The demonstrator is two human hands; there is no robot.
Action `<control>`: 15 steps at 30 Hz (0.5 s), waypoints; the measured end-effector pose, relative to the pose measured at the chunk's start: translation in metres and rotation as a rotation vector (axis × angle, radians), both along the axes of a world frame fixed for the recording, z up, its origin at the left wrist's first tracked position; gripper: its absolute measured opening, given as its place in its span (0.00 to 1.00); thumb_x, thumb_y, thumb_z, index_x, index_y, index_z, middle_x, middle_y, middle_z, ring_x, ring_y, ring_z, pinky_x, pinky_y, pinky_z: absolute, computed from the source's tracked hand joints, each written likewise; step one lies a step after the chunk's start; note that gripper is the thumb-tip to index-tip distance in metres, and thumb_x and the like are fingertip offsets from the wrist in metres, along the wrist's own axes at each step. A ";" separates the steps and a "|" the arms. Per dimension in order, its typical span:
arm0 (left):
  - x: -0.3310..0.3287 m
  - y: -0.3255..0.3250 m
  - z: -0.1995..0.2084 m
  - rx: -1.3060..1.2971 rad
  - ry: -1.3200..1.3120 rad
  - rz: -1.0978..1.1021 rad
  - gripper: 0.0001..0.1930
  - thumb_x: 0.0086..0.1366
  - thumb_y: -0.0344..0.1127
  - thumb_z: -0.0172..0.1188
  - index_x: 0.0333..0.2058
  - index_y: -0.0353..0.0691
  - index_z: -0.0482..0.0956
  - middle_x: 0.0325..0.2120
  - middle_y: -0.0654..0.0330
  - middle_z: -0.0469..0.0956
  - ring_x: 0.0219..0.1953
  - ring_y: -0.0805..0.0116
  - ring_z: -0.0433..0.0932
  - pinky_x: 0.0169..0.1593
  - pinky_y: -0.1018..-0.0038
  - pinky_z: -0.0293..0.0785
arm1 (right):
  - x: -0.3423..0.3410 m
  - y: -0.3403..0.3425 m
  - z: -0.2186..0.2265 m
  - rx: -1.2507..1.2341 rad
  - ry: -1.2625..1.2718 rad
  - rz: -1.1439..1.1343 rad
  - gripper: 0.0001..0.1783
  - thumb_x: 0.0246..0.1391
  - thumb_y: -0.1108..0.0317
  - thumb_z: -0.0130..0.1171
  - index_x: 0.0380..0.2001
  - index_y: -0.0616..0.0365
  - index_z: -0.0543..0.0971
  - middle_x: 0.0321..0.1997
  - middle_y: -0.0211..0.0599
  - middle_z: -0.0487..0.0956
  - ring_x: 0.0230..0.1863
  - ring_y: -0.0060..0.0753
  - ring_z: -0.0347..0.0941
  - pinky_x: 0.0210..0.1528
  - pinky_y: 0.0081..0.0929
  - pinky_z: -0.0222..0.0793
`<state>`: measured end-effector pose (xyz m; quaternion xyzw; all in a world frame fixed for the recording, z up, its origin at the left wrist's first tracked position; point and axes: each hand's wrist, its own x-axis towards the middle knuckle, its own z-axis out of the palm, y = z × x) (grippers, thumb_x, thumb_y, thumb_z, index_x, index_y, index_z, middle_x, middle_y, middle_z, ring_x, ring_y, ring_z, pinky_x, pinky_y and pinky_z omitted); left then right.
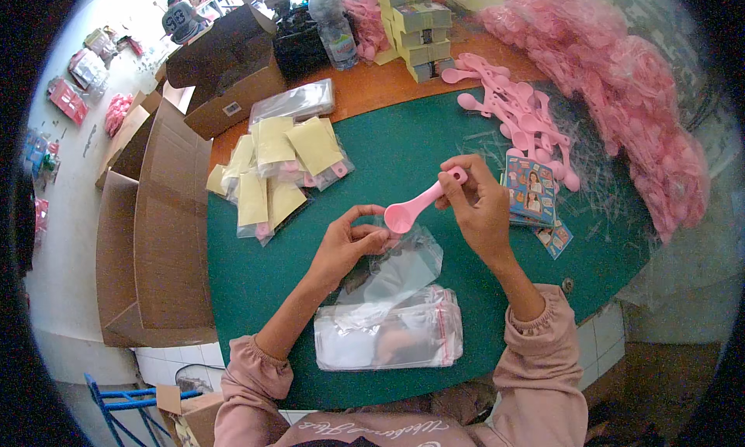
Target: The person repeatedly picks up pink plastic spoons and small printed cards, places them into clear plastic bags, and seals the bags. The person stacks the sealed bags on the table. The person handles the items one at a time throughout the clip.
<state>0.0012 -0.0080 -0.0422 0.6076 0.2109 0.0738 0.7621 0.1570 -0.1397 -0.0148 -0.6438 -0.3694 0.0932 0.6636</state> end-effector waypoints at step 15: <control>0.005 -0.003 0.019 -0.035 0.124 -0.293 0.19 0.65 0.41 0.45 0.45 0.31 0.70 0.35 0.56 0.76 0.37 0.76 0.73 0.42 0.81 0.69 | -0.004 -0.002 -0.009 -0.091 0.036 0.136 0.19 0.50 0.73 0.56 0.42 0.58 0.59 0.23 0.36 0.76 0.23 0.19 0.72 0.24 0.16 0.67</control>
